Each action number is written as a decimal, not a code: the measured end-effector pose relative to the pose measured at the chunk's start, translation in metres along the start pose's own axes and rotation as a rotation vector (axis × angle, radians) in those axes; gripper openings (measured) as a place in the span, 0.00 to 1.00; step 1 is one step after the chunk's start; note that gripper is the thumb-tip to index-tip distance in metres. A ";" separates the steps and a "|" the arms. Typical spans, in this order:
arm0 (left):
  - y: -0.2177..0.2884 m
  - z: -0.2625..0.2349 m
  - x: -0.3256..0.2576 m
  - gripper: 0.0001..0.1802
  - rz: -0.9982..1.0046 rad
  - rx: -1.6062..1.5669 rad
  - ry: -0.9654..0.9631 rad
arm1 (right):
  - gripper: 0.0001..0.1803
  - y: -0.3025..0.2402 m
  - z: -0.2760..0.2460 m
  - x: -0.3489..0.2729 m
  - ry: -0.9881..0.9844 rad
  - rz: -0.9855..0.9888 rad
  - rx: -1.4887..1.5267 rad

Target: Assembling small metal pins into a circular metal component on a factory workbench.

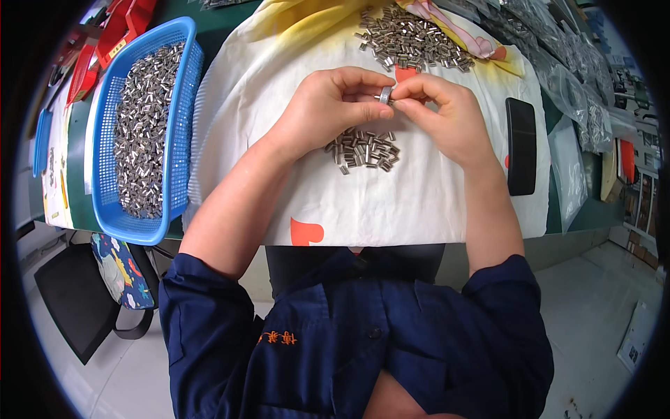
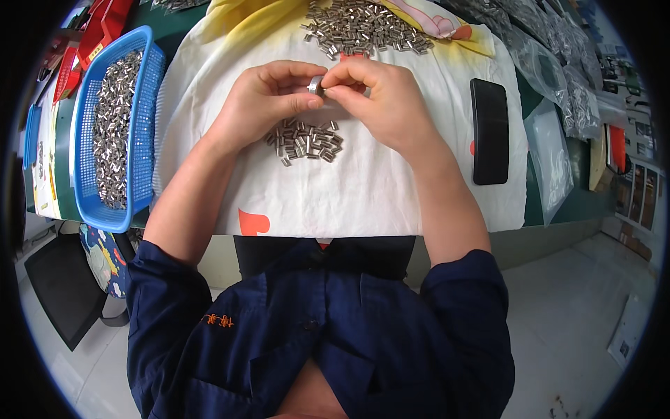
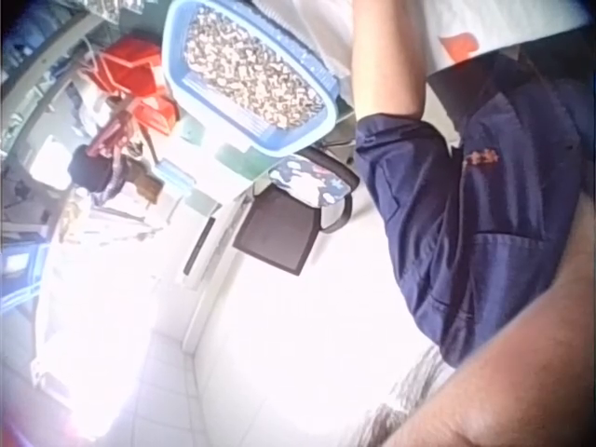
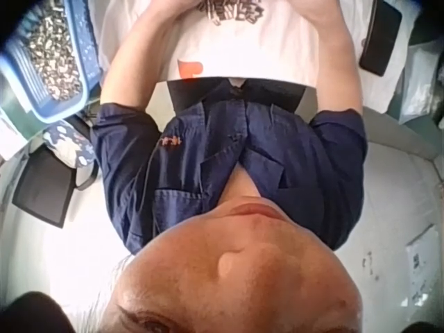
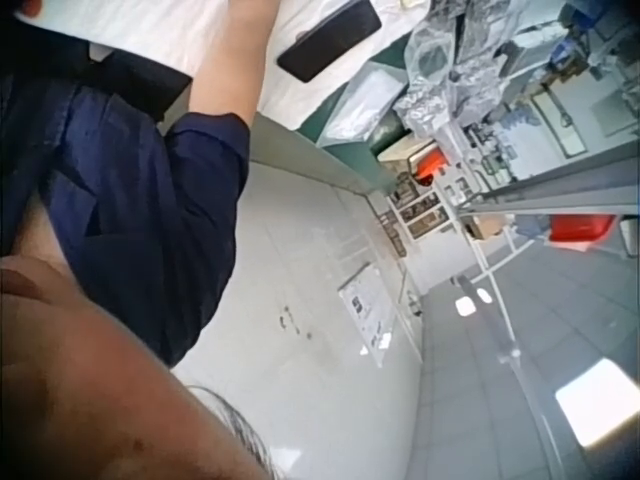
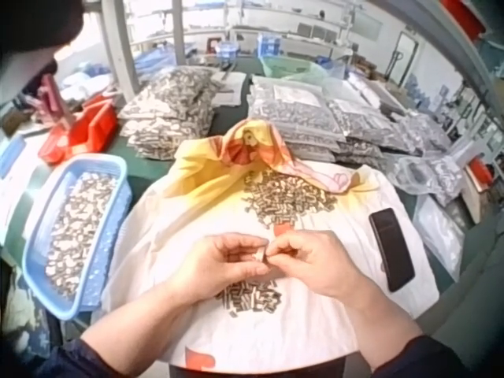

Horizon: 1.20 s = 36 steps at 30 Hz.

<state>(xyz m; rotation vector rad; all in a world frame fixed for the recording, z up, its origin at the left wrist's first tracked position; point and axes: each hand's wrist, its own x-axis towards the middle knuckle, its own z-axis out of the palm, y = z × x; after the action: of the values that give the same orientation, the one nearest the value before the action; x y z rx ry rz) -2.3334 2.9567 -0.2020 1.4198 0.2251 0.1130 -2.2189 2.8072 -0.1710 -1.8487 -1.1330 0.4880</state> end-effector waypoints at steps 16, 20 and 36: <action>0.011 0.000 -0.011 0.18 0.034 0.312 -0.307 | 0.05 0.023 0.024 0.040 0.137 -0.227 -0.762; 0.014 0.001 -0.012 0.17 0.015 0.299 -0.341 | 0.04 0.029 0.013 0.031 0.151 -0.169 -0.748; -0.001 -0.003 -0.001 0.21 0.045 -0.177 0.019 | 0.05 0.008 0.013 0.004 0.103 -0.009 0.233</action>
<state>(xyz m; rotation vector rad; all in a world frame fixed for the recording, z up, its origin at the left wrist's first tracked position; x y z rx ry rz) -2.3350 2.9594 -0.2029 1.2486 0.1943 0.1792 -2.2223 2.8153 -0.1845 -1.6473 -0.9722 0.4922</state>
